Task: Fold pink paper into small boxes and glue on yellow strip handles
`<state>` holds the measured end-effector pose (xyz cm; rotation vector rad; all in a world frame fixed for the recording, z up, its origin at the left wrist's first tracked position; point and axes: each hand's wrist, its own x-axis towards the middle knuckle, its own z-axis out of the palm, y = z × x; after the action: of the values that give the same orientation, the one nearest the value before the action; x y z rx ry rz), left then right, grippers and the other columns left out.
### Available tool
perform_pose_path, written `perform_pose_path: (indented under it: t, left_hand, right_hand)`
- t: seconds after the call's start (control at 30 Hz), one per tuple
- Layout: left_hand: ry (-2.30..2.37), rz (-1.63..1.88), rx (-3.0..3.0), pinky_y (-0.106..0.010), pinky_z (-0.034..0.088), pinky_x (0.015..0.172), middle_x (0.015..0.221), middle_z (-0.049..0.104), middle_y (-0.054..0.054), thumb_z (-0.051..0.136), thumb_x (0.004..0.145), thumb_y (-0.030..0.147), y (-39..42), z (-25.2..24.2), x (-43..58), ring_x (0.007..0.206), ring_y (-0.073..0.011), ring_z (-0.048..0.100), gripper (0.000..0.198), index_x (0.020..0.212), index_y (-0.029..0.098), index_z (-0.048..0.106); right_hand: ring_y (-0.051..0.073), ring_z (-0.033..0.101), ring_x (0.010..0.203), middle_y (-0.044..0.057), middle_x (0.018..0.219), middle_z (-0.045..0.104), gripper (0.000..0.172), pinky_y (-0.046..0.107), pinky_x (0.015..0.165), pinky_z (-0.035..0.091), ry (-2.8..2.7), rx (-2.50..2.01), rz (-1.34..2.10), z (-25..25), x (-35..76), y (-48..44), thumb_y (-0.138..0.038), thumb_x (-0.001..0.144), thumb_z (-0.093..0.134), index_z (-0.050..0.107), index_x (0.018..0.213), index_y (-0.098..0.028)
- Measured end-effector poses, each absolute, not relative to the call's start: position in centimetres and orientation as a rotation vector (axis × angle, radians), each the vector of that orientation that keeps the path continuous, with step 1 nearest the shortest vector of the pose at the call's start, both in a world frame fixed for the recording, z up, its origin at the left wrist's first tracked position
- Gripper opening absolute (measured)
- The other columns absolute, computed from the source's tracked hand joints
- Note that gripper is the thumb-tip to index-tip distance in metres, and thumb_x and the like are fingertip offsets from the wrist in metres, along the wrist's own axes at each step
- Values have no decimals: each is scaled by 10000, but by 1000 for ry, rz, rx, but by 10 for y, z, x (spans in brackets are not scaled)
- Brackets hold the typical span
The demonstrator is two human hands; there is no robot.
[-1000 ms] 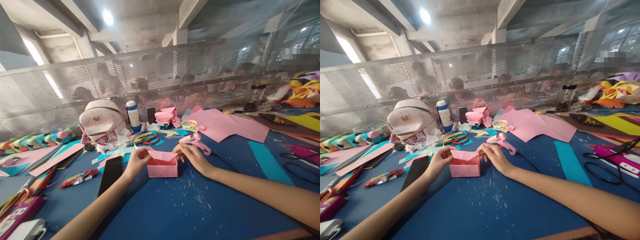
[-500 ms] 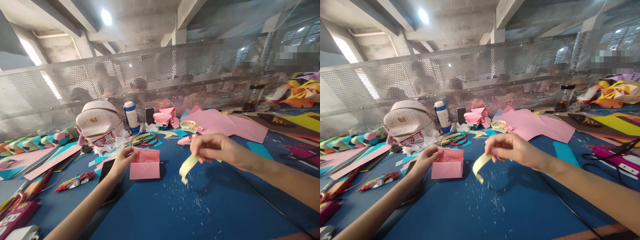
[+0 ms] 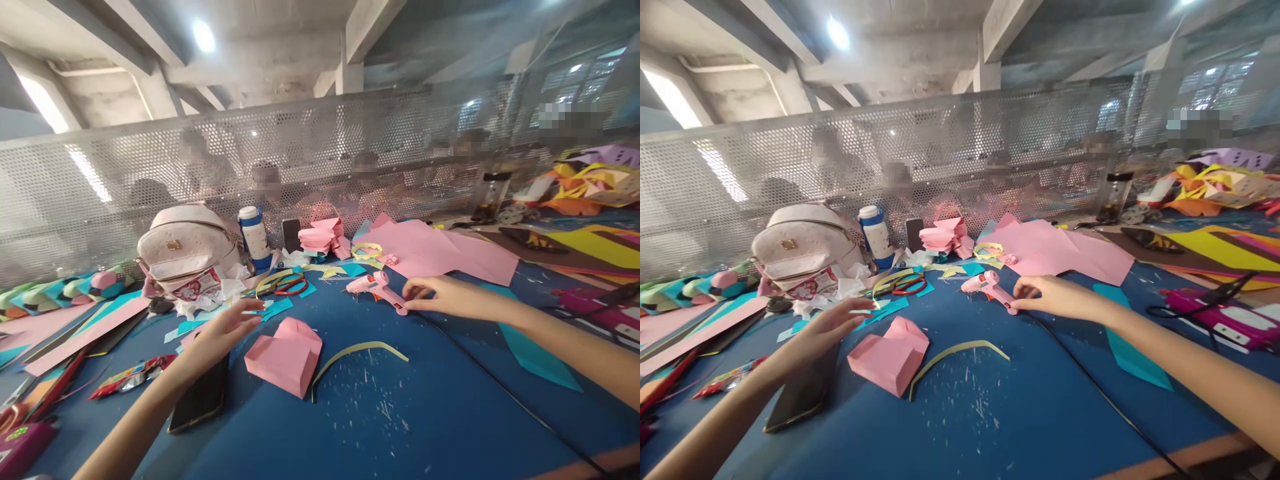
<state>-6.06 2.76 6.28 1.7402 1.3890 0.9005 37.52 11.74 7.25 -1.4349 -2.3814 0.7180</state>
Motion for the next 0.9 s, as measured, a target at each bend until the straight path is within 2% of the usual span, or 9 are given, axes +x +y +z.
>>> perform_pose_path:
  t: [0.1, 0.23, 0.3, 0.4, 0.5, 0.63, 0.7, 0.77, 0.9]
  left_hand:
    - [1515, 962, 1999, -401, 439, 1016, 1225, 619, -63, 534, 916, 432, 4, 74, -54, 1176, -254, 566, 306, 1151, 248, 598]
    - [1492, 709, 2322, -375, 489, 912, 1108, 623, -45, 536, 925, 360, -35, 65, -14, 1052, -227, 589, 190, 1070, 262, 612]
    - [1562, 629, 2478, -416, 500, 860, 1090, 604, -65, 649, 842, 449, -48, 52, 7, 1007, -264, 575, 308, 1074, 248, 614]
    - [1703, 513, 2666, -462, 495, 778, 1017, 591, -87, 697, 770, 525, -53, 35, 27, 896, -288, 560, 376, 960, 207, 631]
    - [1802, 439, 2815, -483, 481, 787, 1078, 586, -109, 695, 795, 388, -46, 27, 36, 921, -308, 554, 287, 993, 190, 632]
    - [1786, 391, 2855, -467, 473, 804, 1127, 585, -94, 595, 808, 125, -38, 28, 40, 944, -292, 558, 131, 914, 195, 627]
    - [1718, 462, 2824, -470, 467, 842, 1194, 561, -78, 551, 814, 80, -36, 31, 36, 998, -281, 551, 216, 966, 220, 614]
    - [1712, 603, 2741, -519, 426, 951, 1322, 485, -88, 587, 834, 162, -35, 33, 28, 1152, -305, 498, 324, 1144, 252, 561]
    - [2006, 847, 2356, -604, 298, 1089, 1545, 190, -143, 667, 808, 425, -31, 24, 0, 1407, -375, 244, 898, 1509, 279, 126]
  right_hand:
    - [283, 636, 970, 85, 1063, 696, 527, 313, 766, 488, -2351, -1323, 951, 50, 370, 132, -581, 768, 636, 660, 1114, -185]
    - [232, 612, 731, 65, 805, 673, 498, 293, 618, 442, -2251, -1291, 996, 28, 350, 143, -576, 710, 686, 681, 948, -138]
    - [184, 550, 600, 36, 658, 614, 494, 270, 533, 388, -2157, -1346, 1015, 23, 341, 148, -570, 692, 695, 679, 888, -116]
    - [147, 500, 563, 41, 694, 620, 532, 237, 472, 329, -2082, -1356, 1050, 27, 333, 148, -571, 702, 665, 692, 964, -108]
    - [138, 507, 613, 63, 824, 657, 560, 224, 487, 342, -2005, -1338, 1097, 39, 331, 141, -567, 714, 649, 707, 1051, -125]
    - [128, 468, 591, 39, 737, 630, 555, 232, 507, 348, -1951, -1361, 1088, 47, 337, 130, -569, 710, 668, 730, 1062, -145]
    - [132, 460, 589, 34, 700, 610, 538, 229, 494, 331, -1948, -1355, 1090, 45, 342, 128, -569, 708, 680, 737, 1035, -145]
    - [134, 453, 589, 32, 681, 592, 521, 230, 490, 330, -1946, -1350, 1092, 42, 346, 127, -563, 718, 686, 733, 1023, -143]
    - [124, 408, 548, 8, 611, 528, 483, 235, 473, 321, -1922, -1346, 1081, 42, 346, 125, -558, 731, 691, 719, 982, -146]
